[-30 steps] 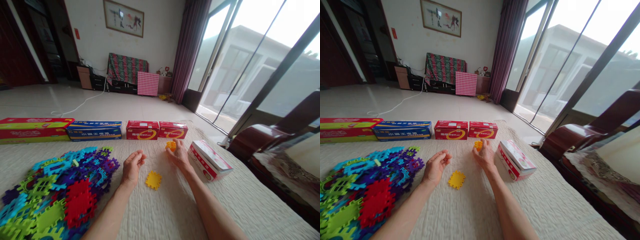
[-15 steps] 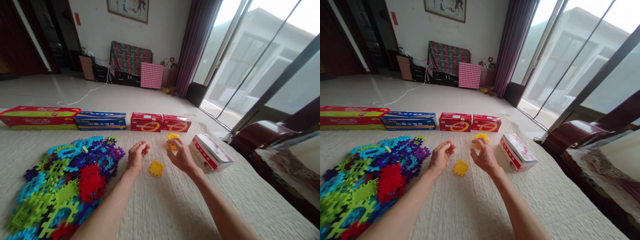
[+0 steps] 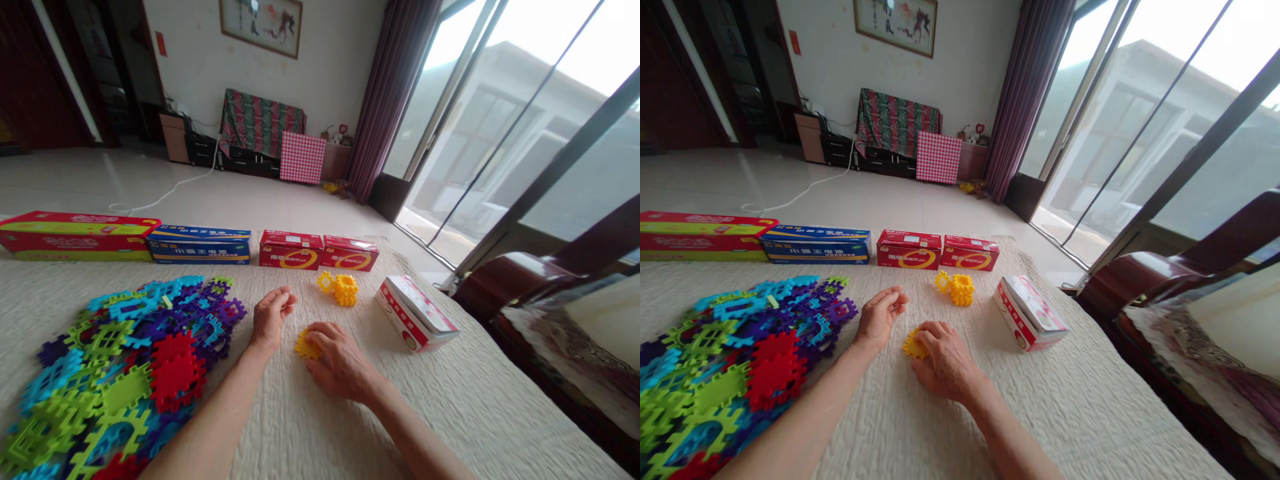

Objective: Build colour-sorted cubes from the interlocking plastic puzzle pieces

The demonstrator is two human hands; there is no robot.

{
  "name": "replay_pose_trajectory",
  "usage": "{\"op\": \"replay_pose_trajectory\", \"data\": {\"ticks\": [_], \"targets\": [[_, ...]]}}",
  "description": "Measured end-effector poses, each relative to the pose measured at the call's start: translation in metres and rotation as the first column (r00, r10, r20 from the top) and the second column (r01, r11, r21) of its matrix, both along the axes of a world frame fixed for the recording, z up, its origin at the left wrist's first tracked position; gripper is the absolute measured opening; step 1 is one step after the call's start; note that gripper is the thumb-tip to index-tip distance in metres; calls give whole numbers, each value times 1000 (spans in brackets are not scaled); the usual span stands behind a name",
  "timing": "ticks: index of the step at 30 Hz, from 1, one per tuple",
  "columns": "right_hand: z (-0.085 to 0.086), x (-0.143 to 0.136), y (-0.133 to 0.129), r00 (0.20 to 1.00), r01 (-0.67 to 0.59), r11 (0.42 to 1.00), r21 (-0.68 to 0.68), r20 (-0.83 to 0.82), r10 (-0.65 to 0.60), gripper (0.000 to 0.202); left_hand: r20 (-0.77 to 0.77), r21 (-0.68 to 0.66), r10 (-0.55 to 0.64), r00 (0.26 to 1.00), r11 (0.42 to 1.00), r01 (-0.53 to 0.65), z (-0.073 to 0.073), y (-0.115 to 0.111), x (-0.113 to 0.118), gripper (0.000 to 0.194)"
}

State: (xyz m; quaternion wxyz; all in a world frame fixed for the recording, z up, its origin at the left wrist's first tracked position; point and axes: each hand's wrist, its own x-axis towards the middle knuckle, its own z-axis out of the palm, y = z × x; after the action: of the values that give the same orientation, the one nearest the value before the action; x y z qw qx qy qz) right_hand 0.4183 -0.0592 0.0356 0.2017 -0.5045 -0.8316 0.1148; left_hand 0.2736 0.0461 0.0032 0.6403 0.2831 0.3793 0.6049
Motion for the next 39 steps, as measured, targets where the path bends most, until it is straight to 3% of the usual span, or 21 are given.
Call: {"op": "replay_pose_trajectory", "data": {"ticks": [5, 8, 12, 16, 22, 27, 31, 34, 36, 39], "targets": [[8, 13, 18, 993, 116, 985, 127, -39, -112, 28, -9, -9, 1, 1000, 1000, -1, 0, 0, 1, 35], [19, 28, 57, 968, 240, 946, 219, 23, -251, 27, -19, -12, -1, 1000, 1000, 0, -2, 1, 1, 34], [39, 42, 113, 854, 419, 892, 170, 258, -451, 31, -18, -13, -14, 1000, 1000, 14, -4, 2, 0, 35], [46, 38, 146, 753, 473, 878, 71, 484, -445, 27, -24, -19, -16, 1000, 1000, 15, -2, 1, 1, 35], [37, 31, 165, 746, 475, 878, 50, 506, -432, 16, -35, -19, -9, 999, 1000, 8, -1, 0, 2, 33], [50, 25, 158, 803, 424, 903, 77, 430, -413, 21, -47, -13, -7, 999, 1000, 6, -3, 2, 3, 30], [53, 18, 126, 896, 383, 919, 91, 206, -393, 23, -37, -7, -14, 999, 1000, 13, -3, 2, 3, 29], [35, 17, 96, 931, 364, 931, -27, 0, -364, 20, -40, -15, -15, 999, 1000, 15, -2, 2, 3, 30], [19, 20, 81, 924, 371, 921, -119, -48, -378, 18, -42, -22, -13, 999, 1000, 12, -2, 1, 3, 30], [1, 27, 67, 916, 398, 915, -58, -23, -400, 15, -44, -22, -9, 999, 1000, 8, -1, 1, 2, 31]]}}
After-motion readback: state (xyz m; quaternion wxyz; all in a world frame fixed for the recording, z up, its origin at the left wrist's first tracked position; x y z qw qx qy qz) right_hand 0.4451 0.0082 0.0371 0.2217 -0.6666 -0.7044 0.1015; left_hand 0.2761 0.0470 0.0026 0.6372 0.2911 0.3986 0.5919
